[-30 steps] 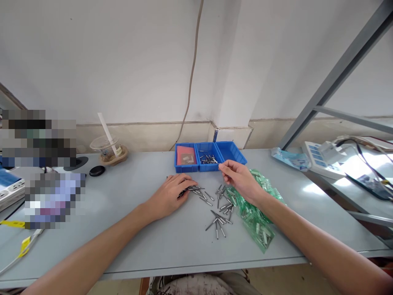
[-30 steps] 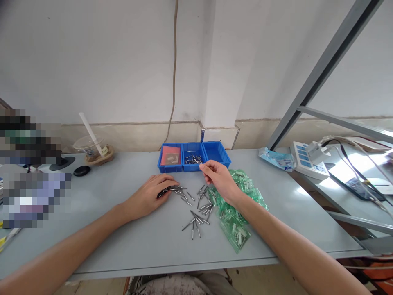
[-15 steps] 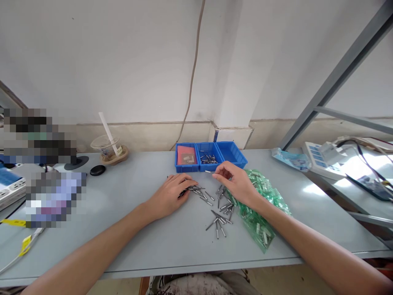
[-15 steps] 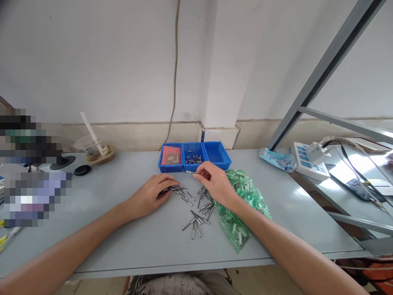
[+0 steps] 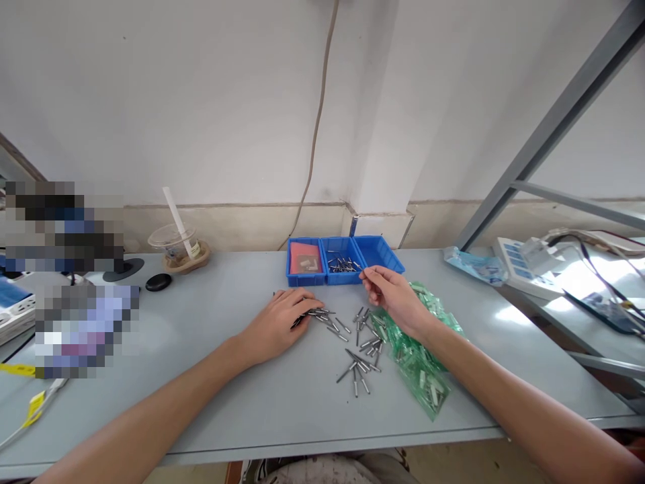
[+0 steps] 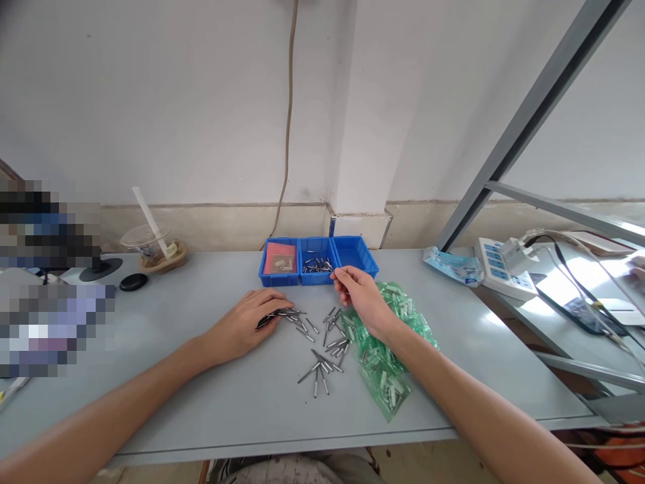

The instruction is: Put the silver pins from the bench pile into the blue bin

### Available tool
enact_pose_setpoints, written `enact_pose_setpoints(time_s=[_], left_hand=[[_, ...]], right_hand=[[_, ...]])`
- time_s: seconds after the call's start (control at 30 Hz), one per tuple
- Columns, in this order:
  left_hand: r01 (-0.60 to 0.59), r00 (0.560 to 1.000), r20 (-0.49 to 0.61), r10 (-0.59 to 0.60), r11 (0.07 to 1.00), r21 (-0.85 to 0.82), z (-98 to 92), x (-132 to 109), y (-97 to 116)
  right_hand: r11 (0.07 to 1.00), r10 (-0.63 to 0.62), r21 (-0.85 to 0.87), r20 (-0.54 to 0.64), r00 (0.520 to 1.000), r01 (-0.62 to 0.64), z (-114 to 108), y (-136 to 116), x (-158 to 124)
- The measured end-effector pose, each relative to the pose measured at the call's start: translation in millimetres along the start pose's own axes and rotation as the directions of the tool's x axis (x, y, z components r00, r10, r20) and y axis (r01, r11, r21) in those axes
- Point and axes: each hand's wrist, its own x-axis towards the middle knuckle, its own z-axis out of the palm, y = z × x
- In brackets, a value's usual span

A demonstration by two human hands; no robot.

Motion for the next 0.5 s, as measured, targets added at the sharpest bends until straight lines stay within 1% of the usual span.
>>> enact_pose_setpoints(time_s=[0.23,0.33,0.43,0.5], left_hand=[[-0.005,1.0,-0.004,0.005,1.0,0.002,-0.9,0.2,1.2],[-0.003,1.0,-0.003,0.003,1.0,-0.003,-1.2,0.2,1.6],[-0.001,1.0,0.002,0.001,1.0,-0.004,-0.9,0.1,1.2],[-0.003,1.0,-0.001,0.003,1.0,-0.001,-0.7,0.0,0.7]], right_hand=[[0.999,-0.009,-0.034,-0.014,1.0,0.009,-2.0,-0.8,-0.1],[1.0,-0.024,-0.02,-0.004,1.0,0.024,-0.3,-3.9,-2.3],[0.997,-0.079,0.024,0.012,0.997,0.078,2.7,-7.6,-5.1],[0.992,-0.124,0.032,0.002,0.992,0.124,3.6,-9.4,-5.6]])
